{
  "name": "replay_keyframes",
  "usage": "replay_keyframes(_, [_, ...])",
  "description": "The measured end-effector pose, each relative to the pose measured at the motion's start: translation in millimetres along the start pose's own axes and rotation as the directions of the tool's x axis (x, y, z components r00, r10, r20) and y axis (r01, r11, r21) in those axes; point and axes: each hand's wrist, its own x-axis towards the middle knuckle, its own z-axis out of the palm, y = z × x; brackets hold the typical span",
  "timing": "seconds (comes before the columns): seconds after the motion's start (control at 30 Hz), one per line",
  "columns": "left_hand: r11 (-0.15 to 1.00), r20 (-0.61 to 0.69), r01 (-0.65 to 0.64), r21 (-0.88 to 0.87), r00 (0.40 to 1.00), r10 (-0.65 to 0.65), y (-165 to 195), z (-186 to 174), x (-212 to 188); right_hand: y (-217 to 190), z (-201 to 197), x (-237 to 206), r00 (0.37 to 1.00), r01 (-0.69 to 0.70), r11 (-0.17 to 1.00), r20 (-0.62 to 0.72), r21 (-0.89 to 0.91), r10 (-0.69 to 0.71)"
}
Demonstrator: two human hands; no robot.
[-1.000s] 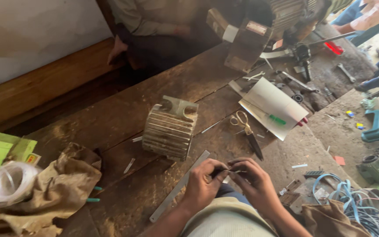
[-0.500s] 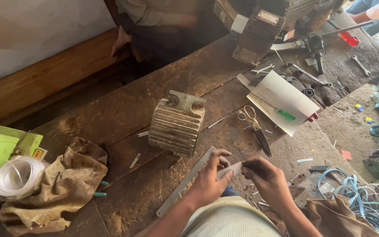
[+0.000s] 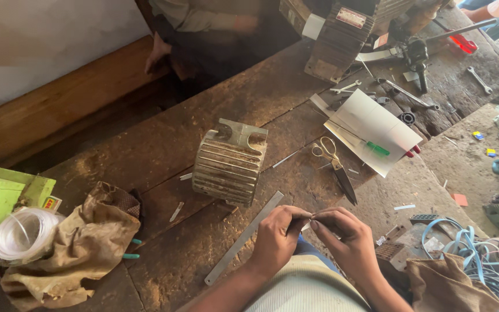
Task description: The person cuts small white strips with scissors and inserts them into the slots of a motor stator. They repeatedly cut, fold, and place the strips into the stator, occasionally adjusting the stator's position on the workbench.
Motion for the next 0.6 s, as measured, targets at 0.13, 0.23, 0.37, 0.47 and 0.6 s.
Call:
replay_keyframes(0.13, [0.998, -0.037, 0.035, -0.044, 0.999, -0.037, 0, 1, -2, 3, 5, -1, 0.999, -0.011, 1.000, -0.035, -0.028, 0.010])
replay_keyframes(0.23, [0.977, -0.041, 0.130, -0.167, 0.990, -0.138, -1, 2, -4, 2, 9, -2, 0.973, 0.186, 0.941, -0.082, -0.284, -0.217])
replay_keyframes(0.37, [0.946, -0.012, 0.235, -0.222, 0.970, -0.244, -4, 4, -3, -5, 12, 3, 0.946, 0.288, 0.892, -0.042, -0.349, -0.322])
replay_keyframes(0.47, [0.920, -0.006, 0.314, -0.236, 0.946, -0.325, -7, 5, 2, -12, 12, 10, 0.947, 0.290, 0.886, -0.021, -0.361, -0.319])
replay_keyframes(0.6, [0.973, -0.070, 0.183, -0.139, 0.979, -0.194, -7, 7, 6, -22, 5, 10, 0.970, 0.221, 0.910, -0.022, -0.352, -0.244])
